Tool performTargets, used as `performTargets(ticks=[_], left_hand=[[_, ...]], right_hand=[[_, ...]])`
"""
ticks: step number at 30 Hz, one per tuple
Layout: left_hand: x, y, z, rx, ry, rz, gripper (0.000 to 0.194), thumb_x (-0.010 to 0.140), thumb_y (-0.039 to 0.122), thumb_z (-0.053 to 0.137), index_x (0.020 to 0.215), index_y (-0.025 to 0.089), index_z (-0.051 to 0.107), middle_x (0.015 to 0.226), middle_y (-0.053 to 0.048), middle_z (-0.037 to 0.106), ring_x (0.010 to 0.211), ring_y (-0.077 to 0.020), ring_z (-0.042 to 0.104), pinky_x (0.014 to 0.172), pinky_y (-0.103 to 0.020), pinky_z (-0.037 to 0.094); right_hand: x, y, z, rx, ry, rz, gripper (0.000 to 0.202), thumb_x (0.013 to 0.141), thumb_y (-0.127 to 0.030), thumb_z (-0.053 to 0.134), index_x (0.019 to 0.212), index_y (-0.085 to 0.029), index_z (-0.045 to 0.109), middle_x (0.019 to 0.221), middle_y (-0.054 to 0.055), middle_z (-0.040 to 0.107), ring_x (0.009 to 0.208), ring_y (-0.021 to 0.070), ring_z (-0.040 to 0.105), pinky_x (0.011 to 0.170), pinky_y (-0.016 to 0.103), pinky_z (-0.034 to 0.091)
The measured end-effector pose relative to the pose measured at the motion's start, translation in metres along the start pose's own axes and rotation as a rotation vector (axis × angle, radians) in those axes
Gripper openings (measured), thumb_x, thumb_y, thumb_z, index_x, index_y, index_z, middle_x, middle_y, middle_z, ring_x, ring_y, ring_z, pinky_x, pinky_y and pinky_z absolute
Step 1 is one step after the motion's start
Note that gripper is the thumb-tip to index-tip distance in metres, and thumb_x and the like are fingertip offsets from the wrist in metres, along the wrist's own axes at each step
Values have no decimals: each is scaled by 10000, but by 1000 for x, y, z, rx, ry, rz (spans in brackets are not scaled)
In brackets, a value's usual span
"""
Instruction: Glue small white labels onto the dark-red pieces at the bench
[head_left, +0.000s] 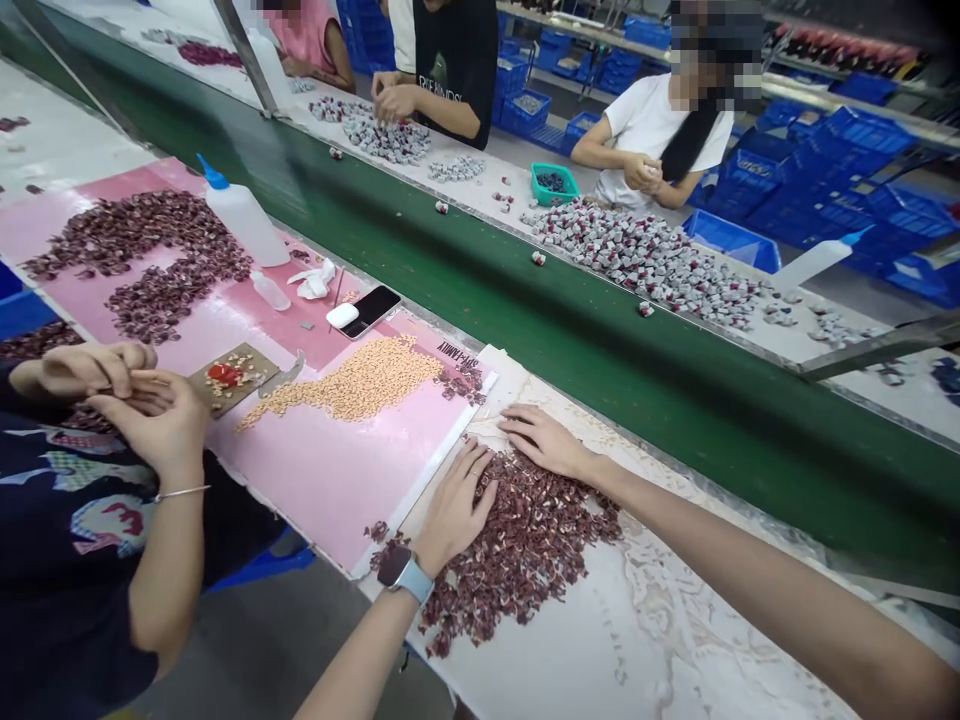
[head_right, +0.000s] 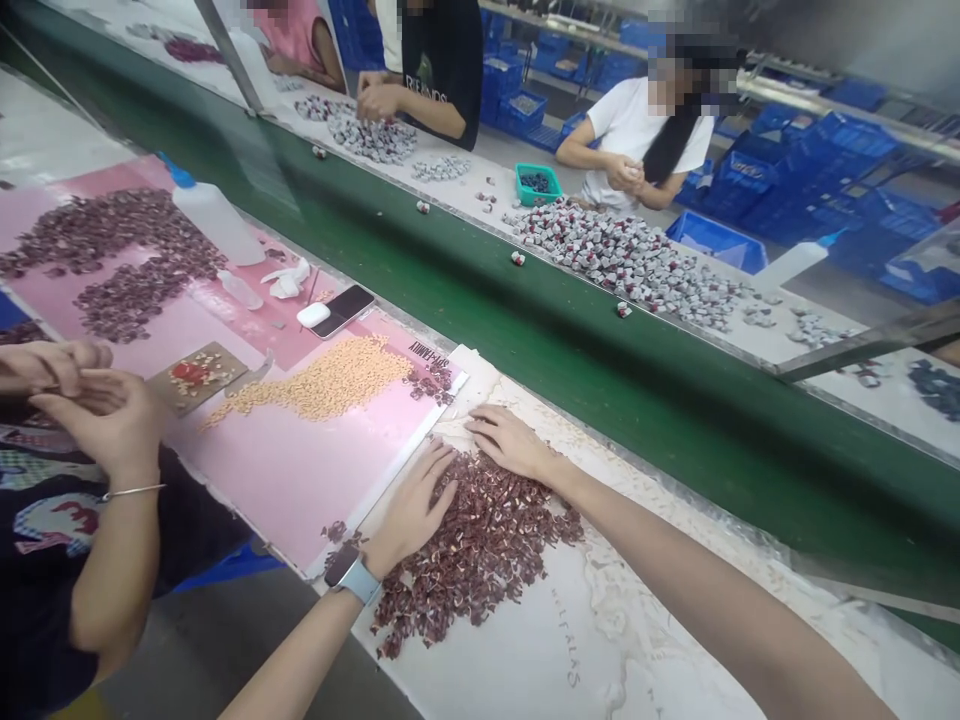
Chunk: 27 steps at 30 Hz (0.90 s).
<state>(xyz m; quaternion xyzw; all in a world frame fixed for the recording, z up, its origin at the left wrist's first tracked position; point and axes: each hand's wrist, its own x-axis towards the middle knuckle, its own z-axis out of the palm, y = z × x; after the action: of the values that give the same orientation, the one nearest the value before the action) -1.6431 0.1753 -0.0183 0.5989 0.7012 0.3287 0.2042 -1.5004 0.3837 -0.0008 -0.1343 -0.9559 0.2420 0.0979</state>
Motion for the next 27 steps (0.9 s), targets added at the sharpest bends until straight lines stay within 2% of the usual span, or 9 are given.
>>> performTargets(ticks=[4, 8, 10, 12, 14, 16, 19, 23, 27], left_hand=[[14, 10, 10, -12, -44, 39, 444, 1043, 317, 497, 1459, 162, 502, 1533, -146, 489, 1496, -284, 404, 1218, -571, 386], [13, 19, -1, 4, -48, 73, 462, 1038, 344, 508, 1486, 230, 495, 1536, -105, 504, 1481, -261, 433, 1250, -571, 341], [-9, 23, -16, 50, 71, -23, 511, 1036, 355, 502, 1535, 270, 429, 1576, -97, 455, 1523, -282, 364, 1276, -618, 262], [-44, 27, -29, 110, 290, -215, 530, 1047, 301, 449, 1567, 272, 354, 1610, -114, 388, 1561, -298, 277, 1274, -634, 265], [-80, 34, -34, 171, 444, -351, 598, 1020, 292, 480, 1585, 337, 289, 1622, -109, 343, 1570, -317, 247, 1276, -656, 265], [-107, 42, -26, 195, 458, -406, 745, 963, 317, 570, 1610, 378, 205, 1680, -82, 217, 1588, -360, 173, 1262, -683, 295], [-119, 56, 5, 189, 404, -440, 778, 968, 331, 547, 1623, 416, 136, 1706, -36, 161, 1597, -373, 131, 1235, -724, 318], [-98, 71, 45, 150, 283, -387, 758, 985, 379, 506, 1631, 413, 112, 1707, -7, 183, 1594, -340, 172, 1266, -684, 300], [-66, 74, 55, 149, 219, -287, 716, 1004, 412, 489, 1634, 316, 161, 1701, -56, 214, 1595, -316, 177, 1303, -629, 223]], right_hand=[[-34, -7, 0, 27, -18, 1, 371, 1075, -320, 406, 1242, -257, 731, 1335, 101, 673, 1269, 261, 623, 1083, 512, 545], [-60, -10, -10, 41, -22, 26, 362, 1074, -332, 429, 1309, -266, 695, 1322, 75, 704, 1300, 254, 620, 1148, 524, 497], [-67, -4, -18, 39, 11, 67, 364, 1072, -353, 444, 1348, -278, 668, 1364, 58, 692, 1374, 267, 566, 1220, 579, 400], [-72, 6, -25, 30, 71, 135, 388, 1070, -389, 447, 1390, -276, 635, 1452, 69, 633, 1447, 297, 488, 1250, 641, 313], [-77, 17, -28, 29, 111, 197, 418, 1062, -436, 460, 1413, -270, 615, 1509, 85, 581, 1476, 323, 446, 1244, 664, 304], [-84, 23, -26, 43, 110, 228, 429, 1053, -465, 474, 1413, -279, 614, 1517, 82, 574, 1462, 322, 466, 1233, 638, 344], [-102, 20, -18, 70, 102, 261, 430, 1071, -447, 427, 1441, -294, 584, 1517, 72, 571, 1414, 282, 526, 1213, 562, 416], [-142, 4, -13, 81, 148, 332, 443, 1072, -437, 426, 1492, -333, 519, 1537, 45, 547, 1415, 254, 522, 1219, 511, 422], [-184, -14, -5, 56, 329, 529, 489, 1076, -436, 403, 1546, -301, 436, 1590, 90, 466, 1521, 308, 356, 1254, 631, 298]])
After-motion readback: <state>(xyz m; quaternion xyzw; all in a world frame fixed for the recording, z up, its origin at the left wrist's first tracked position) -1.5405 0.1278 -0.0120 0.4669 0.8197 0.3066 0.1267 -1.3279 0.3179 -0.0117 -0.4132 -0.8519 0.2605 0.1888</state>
